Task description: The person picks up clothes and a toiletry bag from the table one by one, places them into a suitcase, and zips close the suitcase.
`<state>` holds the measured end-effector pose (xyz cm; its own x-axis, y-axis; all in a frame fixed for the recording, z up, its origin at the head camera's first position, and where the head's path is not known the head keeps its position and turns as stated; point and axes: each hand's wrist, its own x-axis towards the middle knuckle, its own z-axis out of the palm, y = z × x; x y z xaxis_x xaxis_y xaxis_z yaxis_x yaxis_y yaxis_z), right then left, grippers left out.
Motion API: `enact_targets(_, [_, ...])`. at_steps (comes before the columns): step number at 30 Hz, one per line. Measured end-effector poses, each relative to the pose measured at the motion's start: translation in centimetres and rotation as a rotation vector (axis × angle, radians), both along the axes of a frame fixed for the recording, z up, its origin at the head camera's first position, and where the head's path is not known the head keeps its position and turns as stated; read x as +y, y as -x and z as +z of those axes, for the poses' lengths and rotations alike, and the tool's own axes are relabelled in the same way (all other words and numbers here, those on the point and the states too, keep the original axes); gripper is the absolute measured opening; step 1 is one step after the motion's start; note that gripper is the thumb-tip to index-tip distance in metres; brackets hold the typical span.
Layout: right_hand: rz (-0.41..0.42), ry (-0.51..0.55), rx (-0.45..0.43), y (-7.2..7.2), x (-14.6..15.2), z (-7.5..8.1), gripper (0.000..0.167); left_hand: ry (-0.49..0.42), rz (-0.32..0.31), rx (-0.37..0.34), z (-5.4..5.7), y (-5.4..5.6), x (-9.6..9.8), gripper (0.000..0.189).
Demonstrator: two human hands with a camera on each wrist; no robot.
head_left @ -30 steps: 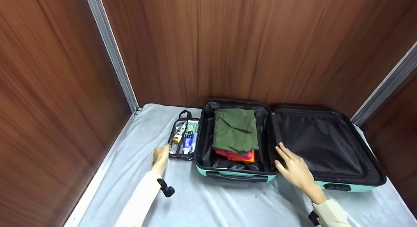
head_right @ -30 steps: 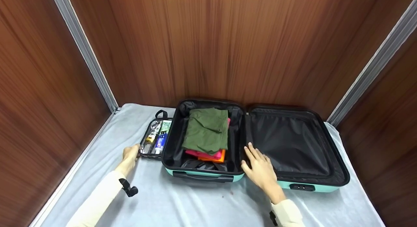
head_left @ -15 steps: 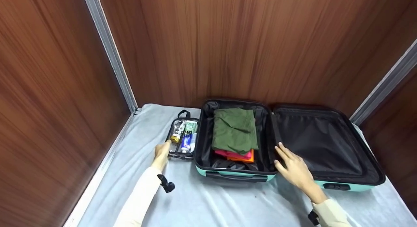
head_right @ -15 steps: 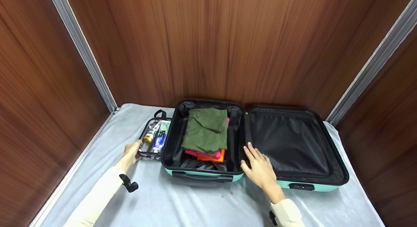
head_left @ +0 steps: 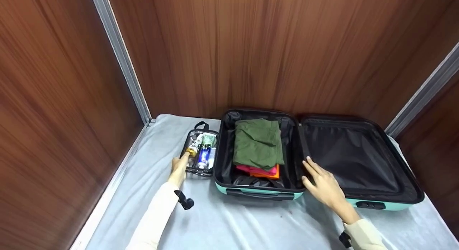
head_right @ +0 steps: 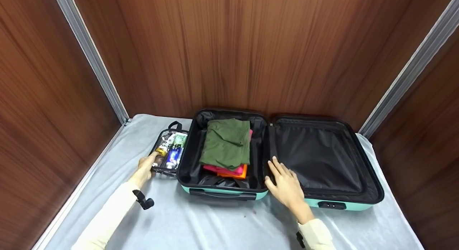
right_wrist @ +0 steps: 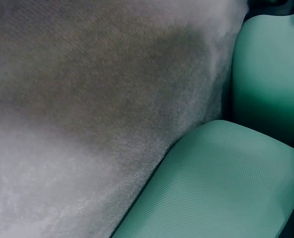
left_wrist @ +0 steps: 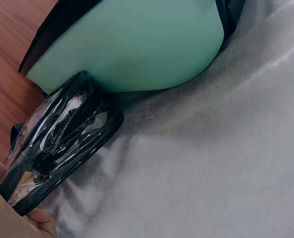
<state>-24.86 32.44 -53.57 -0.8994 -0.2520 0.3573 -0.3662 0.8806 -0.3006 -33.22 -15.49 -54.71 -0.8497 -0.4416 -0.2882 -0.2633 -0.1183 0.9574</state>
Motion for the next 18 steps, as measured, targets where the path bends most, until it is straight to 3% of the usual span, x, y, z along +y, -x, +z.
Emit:
enact_targets(8, [0.004, -0.003, 0.007, -0.04, 0.07, 0.07, 0.053, -0.060, -0.030, 0.013, 0.05, 0.14, 0.01, 0.036])
enact_targets(11, [0.000, -0.002, 0.007, -0.02, 0.15, 0.10, 0.053, -0.078, -0.046, 0.012, 0.32, 0.18, 0.02, 0.027])
enact_targets(18, [-0.001, -0.008, -0.005, -0.01, 0.04, 0.13, 0.054, -0.029, -0.067, 0.034, 0.58, 0.04, -0.09, 0.033])
